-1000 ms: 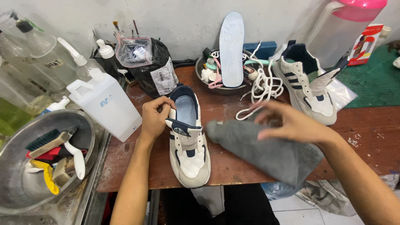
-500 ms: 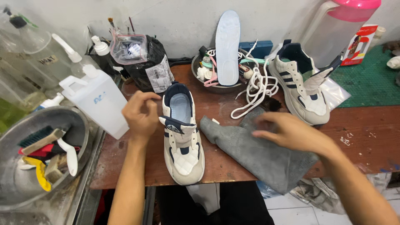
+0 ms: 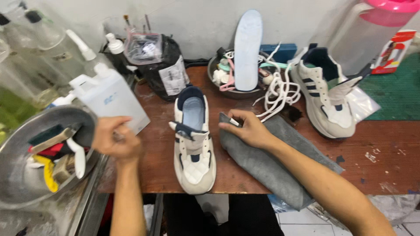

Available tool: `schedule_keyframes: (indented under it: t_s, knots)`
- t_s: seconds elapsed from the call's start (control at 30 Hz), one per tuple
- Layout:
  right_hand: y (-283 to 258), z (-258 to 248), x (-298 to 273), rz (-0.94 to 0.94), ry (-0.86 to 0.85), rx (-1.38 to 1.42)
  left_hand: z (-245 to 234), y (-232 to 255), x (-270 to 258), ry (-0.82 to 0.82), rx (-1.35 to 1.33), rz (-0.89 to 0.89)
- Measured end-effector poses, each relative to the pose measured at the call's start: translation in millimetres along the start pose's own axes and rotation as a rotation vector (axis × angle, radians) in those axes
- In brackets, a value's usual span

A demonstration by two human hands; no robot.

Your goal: The person places a pair of beige high-top sneakers into a clear plastic bag and seals it. Then, the person removes the insoles from a pair of white and navy sneakers, wipes the interior with a cloth, and uses a small brush to clean the heel area of one shoe.

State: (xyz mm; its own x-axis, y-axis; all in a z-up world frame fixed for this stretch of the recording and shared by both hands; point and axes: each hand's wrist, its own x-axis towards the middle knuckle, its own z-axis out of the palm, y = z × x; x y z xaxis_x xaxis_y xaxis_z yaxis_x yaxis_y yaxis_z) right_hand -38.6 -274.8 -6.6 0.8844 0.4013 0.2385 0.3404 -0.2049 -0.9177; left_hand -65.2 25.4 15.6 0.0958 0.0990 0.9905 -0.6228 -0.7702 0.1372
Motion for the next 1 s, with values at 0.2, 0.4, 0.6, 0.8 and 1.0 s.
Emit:
schedule_keyframes:
  t_s: [0.2,0.4,0.6,0.8,1.0]
  knots:
    - [-25.8,-21.2,-4.3,0.101,0.189,0.200,0.2,24.1,56.6,0.087,0.282,-0.087]
    - [-20.4,-26.0,-3.6,0.141,0.323,0.428,-4.0,-37.9,28.2,-0.156,-0.146,-0.638]
    - [-3.2,-29.5,2.1,0.167,0.520,0.529,4.0,-6.0,52.1,-0.252,0.146,-0.430]
    - [-15.5,-29.3,-1.0,0.071,0.648,0.561,29.2,38.8,86.5,-0.481,0.031,-0.066]
    - [-10.4,-36.9,6.4,-0.028,0.732,0.658,62.8,73.2,94.2,-0.703,0.095,0.145]
